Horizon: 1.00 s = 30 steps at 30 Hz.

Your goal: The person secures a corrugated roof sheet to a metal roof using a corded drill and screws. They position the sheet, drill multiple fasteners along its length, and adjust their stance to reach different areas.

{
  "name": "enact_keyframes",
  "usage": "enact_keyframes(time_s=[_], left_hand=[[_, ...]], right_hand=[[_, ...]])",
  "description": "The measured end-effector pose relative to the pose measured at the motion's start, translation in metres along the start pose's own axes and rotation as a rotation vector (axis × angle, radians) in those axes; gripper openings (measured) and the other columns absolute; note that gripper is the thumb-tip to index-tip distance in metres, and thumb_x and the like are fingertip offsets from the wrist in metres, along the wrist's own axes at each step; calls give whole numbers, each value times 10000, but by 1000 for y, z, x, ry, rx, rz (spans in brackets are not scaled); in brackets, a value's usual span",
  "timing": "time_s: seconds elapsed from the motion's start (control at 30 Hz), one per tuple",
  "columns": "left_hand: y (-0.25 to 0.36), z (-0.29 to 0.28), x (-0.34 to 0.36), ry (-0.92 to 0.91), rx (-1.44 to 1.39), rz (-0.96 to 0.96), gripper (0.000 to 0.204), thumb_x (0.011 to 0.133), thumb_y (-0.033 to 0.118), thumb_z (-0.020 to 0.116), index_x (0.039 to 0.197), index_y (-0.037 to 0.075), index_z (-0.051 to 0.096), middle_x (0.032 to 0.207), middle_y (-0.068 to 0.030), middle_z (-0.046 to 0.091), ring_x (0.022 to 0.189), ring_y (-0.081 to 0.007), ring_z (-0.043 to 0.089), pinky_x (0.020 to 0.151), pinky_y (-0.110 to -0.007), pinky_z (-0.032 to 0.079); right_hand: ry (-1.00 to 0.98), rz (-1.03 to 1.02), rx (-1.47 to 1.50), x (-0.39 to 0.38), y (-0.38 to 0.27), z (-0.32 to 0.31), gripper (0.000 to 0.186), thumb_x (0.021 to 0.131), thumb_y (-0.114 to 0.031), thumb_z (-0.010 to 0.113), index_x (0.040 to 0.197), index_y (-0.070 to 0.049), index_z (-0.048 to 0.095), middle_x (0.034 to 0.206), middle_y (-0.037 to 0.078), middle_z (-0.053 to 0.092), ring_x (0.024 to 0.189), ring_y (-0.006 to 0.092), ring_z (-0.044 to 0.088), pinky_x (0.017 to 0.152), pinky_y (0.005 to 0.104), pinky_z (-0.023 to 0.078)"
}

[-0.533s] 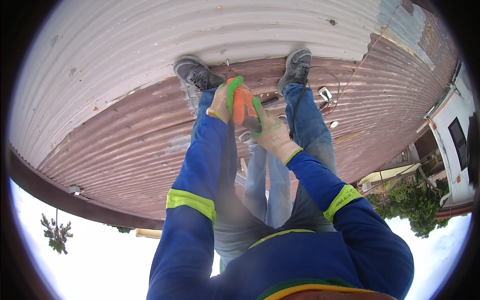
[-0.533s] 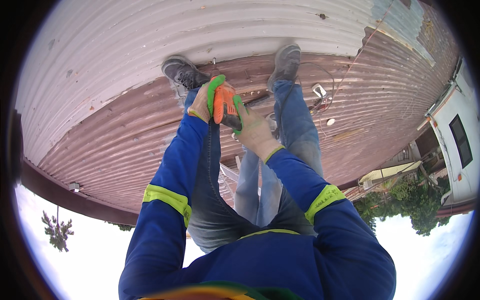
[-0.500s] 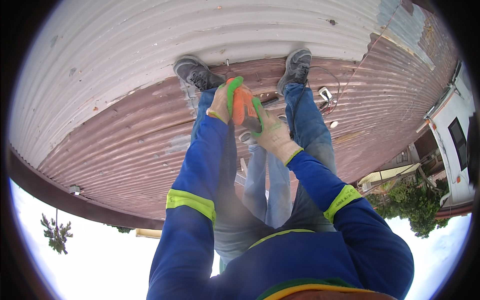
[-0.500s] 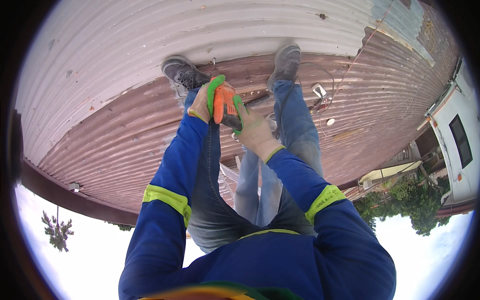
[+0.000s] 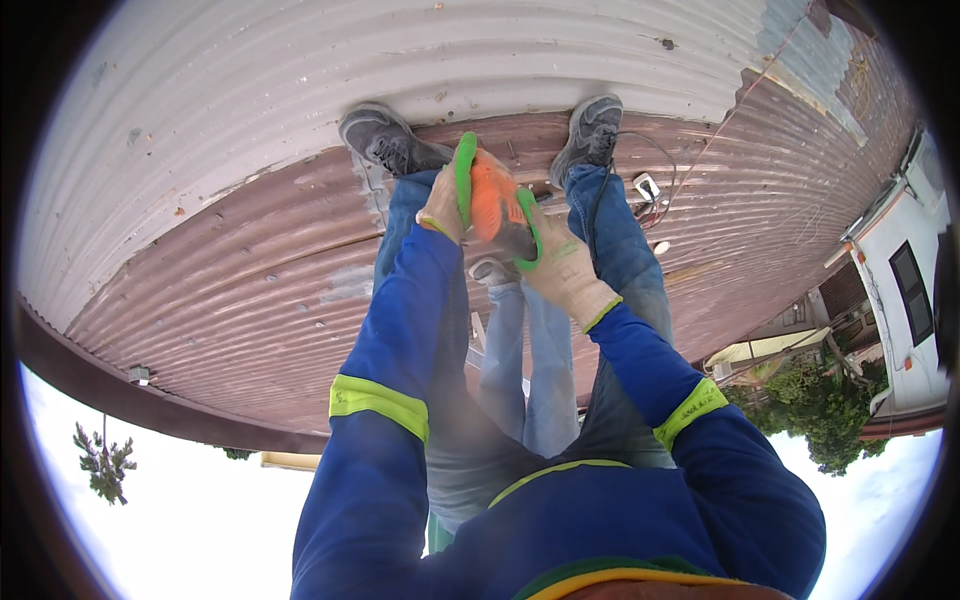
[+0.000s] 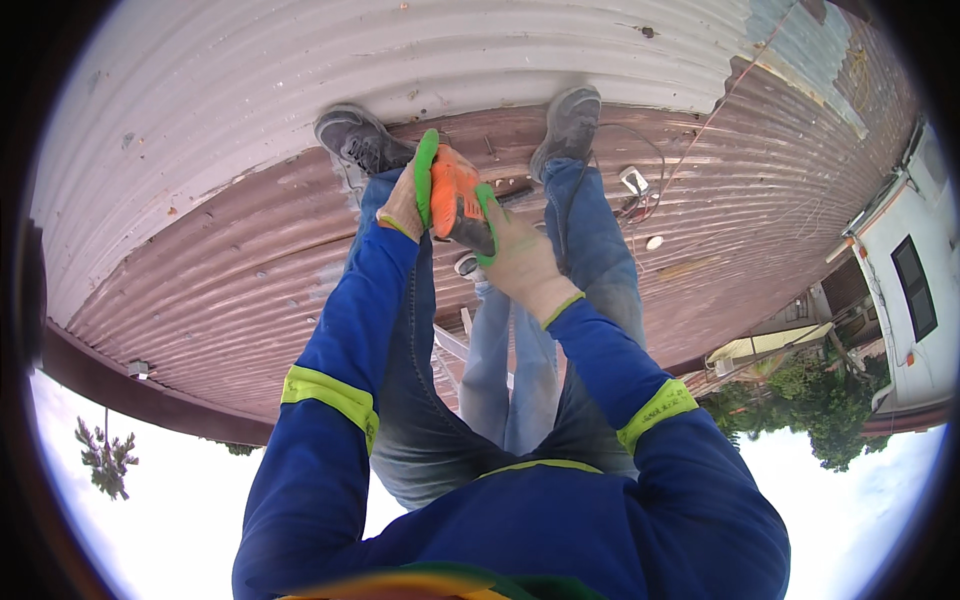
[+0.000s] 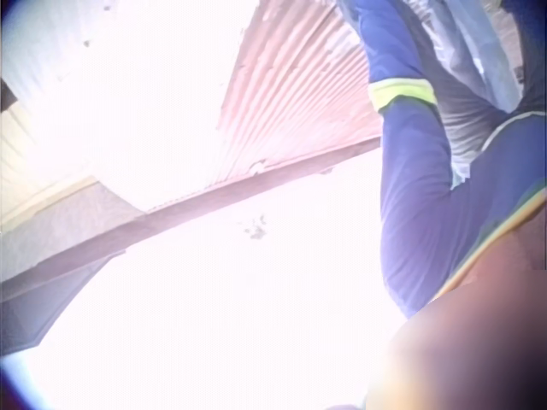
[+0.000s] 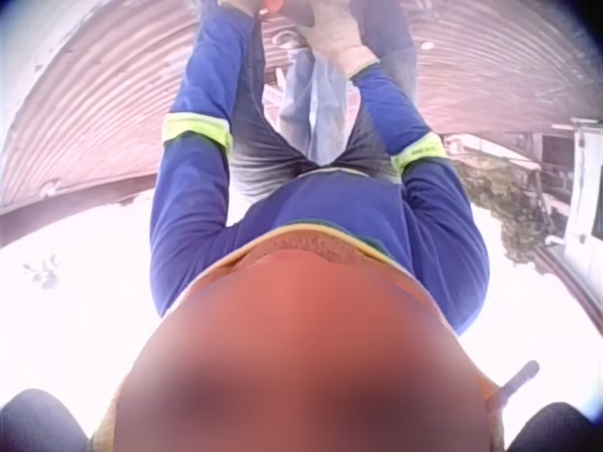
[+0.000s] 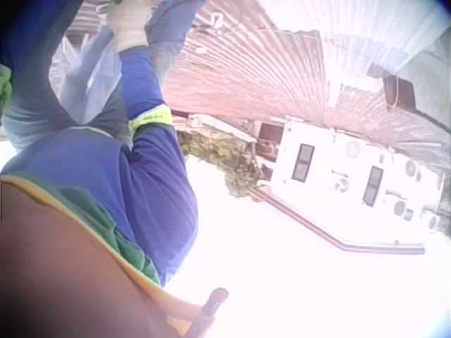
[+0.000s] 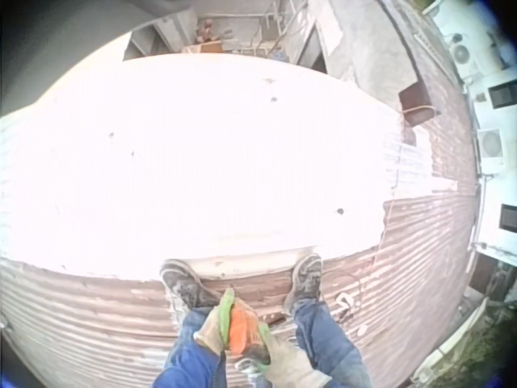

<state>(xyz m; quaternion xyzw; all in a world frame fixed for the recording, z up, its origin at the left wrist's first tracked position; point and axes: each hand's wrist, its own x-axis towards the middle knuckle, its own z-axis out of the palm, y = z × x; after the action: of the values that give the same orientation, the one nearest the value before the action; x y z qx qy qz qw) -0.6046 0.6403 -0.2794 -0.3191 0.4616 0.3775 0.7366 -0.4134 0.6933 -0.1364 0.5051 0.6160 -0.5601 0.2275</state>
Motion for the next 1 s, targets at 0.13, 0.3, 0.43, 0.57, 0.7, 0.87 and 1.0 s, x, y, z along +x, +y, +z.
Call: enact_keyframes(time_s=[0.13,0.3,0.43,0.57,0.7,0.87,1.0], left_hand=[[4,-21,27,523,16,86,550,1062,516,633,1162,-25,631,1087,-210,719,874,-353,719,810,-514,615],[25,-49,81,531,37,68,632,1039,526,659,1358,-7,540,1339,-242,637,1073,-422,708,906,-564,615],[27,-55,123,455,-153,104,667,1030,515,678,1437,12,518,1436,-243,600,1210,-413,669,965,-556,605],[19,-54,145,571,-88,237,572,1042,429,713,1394,10,547,1321,-204,671,1168,-366,696,934,-506,628],[3,-55,152,598,-63,389,436,1042,347,737,1307,31,596,1216,-170,699,1072,-337,725,883,-466,645],[-7,-91,171,510,-116,433,345,1059,291,702,1275,39,609,1171,-160,706,1059,-338,727,887,-482,643],[1,-135,186,141,268,533,338,1059,240,653,1308,16,608,1264,-188,704,1153,-365,714,959,-505,627]], right_hand=[[-9,41,12,1,6,-2,940,870,-220,799,1673,-156,314,1232,171,697,1110,385,695,932,485,576],[32,82,90,3,18,-11,956,874,-171,809,1682,-136,300,1321,226,682,1149,415,704,945,474,588],[86,132,141,3,29,-26,933,882,-162,803,1673,-94,312,1417,235,654,1231,413,687,986,455,581],[190,123,203,6,38,-36,939,873,-168,790,1673,-100,303,1364,228,679,1201,419,690,964,471,577],[241,118,217,11,45,-41,945,867,-168,796,1669,-86,301,1365,233,680,1201,422,691,964,468,577],[273,112,229,11,52,-45,930,872,-172,783,1663,-80,304,1340,237,691,1173,424,703,951,466,583],[275,137,236,13,53,-46,927,874,-175,771,1667,-87,299,1325,236,698,1157,425,710,946,470,584]])
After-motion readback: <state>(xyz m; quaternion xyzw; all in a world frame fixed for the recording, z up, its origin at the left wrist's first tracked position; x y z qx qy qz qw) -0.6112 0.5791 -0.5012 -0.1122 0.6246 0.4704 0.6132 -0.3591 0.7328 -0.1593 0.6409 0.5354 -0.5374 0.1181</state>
